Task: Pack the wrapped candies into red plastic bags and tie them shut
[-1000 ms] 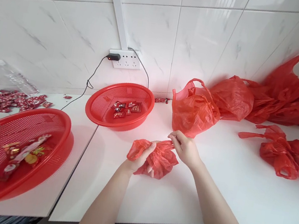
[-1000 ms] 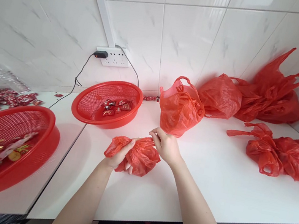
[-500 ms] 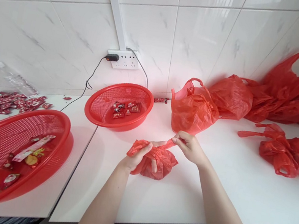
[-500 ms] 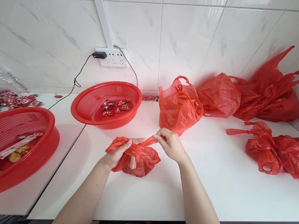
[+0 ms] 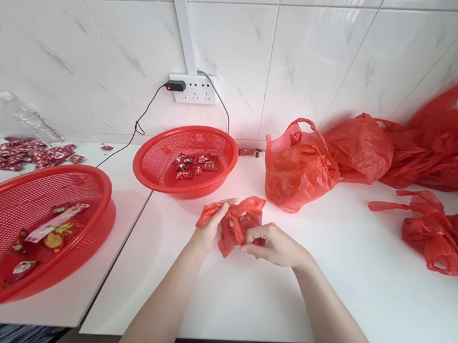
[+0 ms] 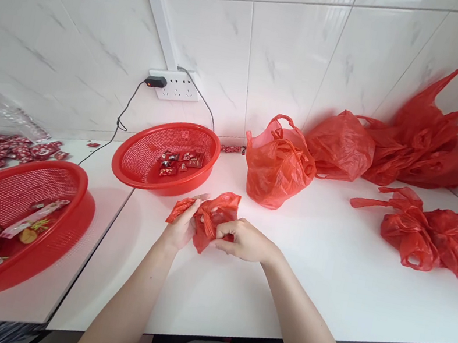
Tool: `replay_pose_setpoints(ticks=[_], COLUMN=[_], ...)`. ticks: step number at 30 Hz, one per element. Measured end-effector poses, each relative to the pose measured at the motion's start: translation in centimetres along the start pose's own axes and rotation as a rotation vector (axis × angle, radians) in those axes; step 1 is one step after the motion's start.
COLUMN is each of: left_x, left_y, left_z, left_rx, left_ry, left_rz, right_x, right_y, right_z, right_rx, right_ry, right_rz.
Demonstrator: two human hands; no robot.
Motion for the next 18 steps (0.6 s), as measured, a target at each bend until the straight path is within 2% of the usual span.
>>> replay_pose_setpoints(ticks=[5,7,10,11,13,16,18], left_x=[0.3,0.4,0.3,0.3,0.1,-0.1,-0.2], left_y=[0.1,0.2,0.5,0.6,0.8,1.0,1.1], left_z=[0.4,0.6,0.6,0.5,0.3,-0.1,-0.3], left_rx=[0.003,-0.022,-0.026,-0.013,0.014,0.011,-0.017], left_ry=[0.011,-0.056,-0.171,-0.197,-0.216,-0.211,-0.234], left_rz=[-0.044,-0.055,-0.096,-0.133,-0.233,-0.363,-0.400], right_x=[0.8,1.2,1.5,1.5,1.0,0.2,-0.1], right_y=[-0.5,-0.4,-0.3,-0.3,-0.3,-0.4,-0.5], right_z=[2.2,2.4,1.8,1.6,1.2,1.2,1.4], right_rx=[-0.110,-0.056,0.102,0.149,0.194,0.169,0.138], right_ry=[0.073,0.152,0.262,0.275,0.244,0.091,-0.007], right_rz=[0.234,0.331,0.484,0.489,0.389,0.203,0.194])
Point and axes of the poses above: each hand's wrist, its own y-axis away from the middle knuckle, its own x-axis out of the back of the hand, z = x × y, the point moved 1 cm from there along -y, towards the middle knuckle, and after that the axes turned 6 degrees about -y, right-handed, at the moved point
